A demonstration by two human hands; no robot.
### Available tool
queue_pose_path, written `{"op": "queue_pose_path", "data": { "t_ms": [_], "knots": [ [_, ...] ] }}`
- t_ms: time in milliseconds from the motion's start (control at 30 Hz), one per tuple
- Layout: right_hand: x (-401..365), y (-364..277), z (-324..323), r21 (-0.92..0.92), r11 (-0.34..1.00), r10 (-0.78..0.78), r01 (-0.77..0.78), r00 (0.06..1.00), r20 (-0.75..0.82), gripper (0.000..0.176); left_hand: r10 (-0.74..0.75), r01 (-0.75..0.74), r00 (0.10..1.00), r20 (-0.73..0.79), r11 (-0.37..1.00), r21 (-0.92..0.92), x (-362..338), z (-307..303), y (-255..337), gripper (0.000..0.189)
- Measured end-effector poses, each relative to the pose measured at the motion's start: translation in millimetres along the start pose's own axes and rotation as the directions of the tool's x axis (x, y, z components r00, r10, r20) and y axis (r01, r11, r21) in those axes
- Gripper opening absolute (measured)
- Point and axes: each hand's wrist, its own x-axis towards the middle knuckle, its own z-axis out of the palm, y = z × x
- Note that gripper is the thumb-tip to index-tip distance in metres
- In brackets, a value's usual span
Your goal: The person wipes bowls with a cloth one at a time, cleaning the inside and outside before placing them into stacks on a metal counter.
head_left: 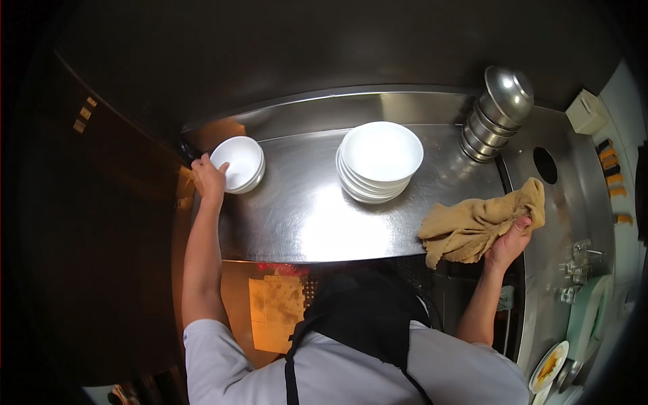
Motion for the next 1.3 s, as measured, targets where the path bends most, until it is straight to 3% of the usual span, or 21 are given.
{"op": "queue_pose_path", "data": {
  "t_ms": [33,67,100,133,167,233,433,533,733,833,933,1033,1067,1133,1167,1300],
  "knots": [
    [-1,2,-1,0.031,0.998,0.048,-0.049,0.999,0.022,0.067,0.105,-0.105,0.987,-0.124,0.994,0.004,-5,-8,26,0.063],
    [-1,3,1,0.037,0.997,0.066,-0.067,0.998,0.013,0.068,0.239,-0.253,0.965,-0.108,0.957,-0.144,-8,-12,51,0.073],
    [-2,2,6,0.045,0.995,0.085,-0.086,0.996,0.008,0.069,0.431,-0.484,0.873,-0.226,0.817,-0.314,-21,-17,88,0.072],
    [-3,1,11,0.056,0.993,0.103,-0.104,0.995,0.007,0.070,0.534,-0.520,0.835,-0.130,0.690,-0.503,-44,-47,132,0.075],
    [-5,-5,18,0.066,0.990,0.127,-0.128,0.992,0.017,0.070,0.722,-0.668,0.682,-0.118,0.548,-0.503,-66,-60,162,0.078],
    [-7,-4,19,0.055,0.994,0.097,-0.099,0.995,0.035,0.070,0.851,-0.806,0.504,-0.146,0.403,-0.433,-118,-78,216,0.084],
    [-6,4,8,0.045,0.998,0.046,-0.047,0.998,0.038,0.066,0.883,-0.711,0.469,-0.002,0.377,-0.593,-139,-32,261,0.050],
    [-8,7,5,0.066,0.988,0.140,-0.141,0.990,0.024,0.064,0.847,-0.685,0.530,-0.051,0.392,-0.614,-132,-22,280,0.042],
    [-6,11,0,0.042,0.991,0.127,-0.128,0.991,0.039,0.065,0.816,-0.687,0.495,0.299,0.578,-0.440,-118,-47,320,0.045],
    [-7,12,-2,0.098,0.981,0.167,-0.168,0.986,0.020,0.063,0.833,-0.730,0.518,0.194,0.548,-0.408,-123,-40,329,0.049],
    [-7,17,-7,0.129,0.970,0.204,-0.205,0.979,0.023,0.061,0.807,-0.632,0.425,0.410,0.589,-0.504,-112,-44,337,0.047],
    [-6,20,-10,0.135,0.967,0.216,-0.217,0.976,0.027,0.061,0.754,-0.430,0.517,0.405,0.638,-0.639,-112,-40,338,0.041],
    [-6,20,-10,0.136,0.966,0.216,-0.218,0.976,0.028,0.061,0.735,-0.287,0.564,0.377,0.603,-0.744,-112,-34,339,0.042],
    [-6,16,-8,0.150,0.964,0.219,-0.220,0.975,0.029,0.061,0.672,0.007,0.655,0.347,0.453,-0.891,-110,-17,339,0.044],
    [-6,15,-8,0.156,0.963,0.219,-0.221,0.975,0.028,0.061,0.652,0.188,0.681,0.333,0.284,-0.940,-110,-7,341,0.040],
    [-8,18,-11,0.154,0.965,0.208,-0.212,0.977,0.038,0.062,0.485,0.479,0.794,0.367,-0.128,-0.868,-96,-31,354,0.037]
  ]
}}
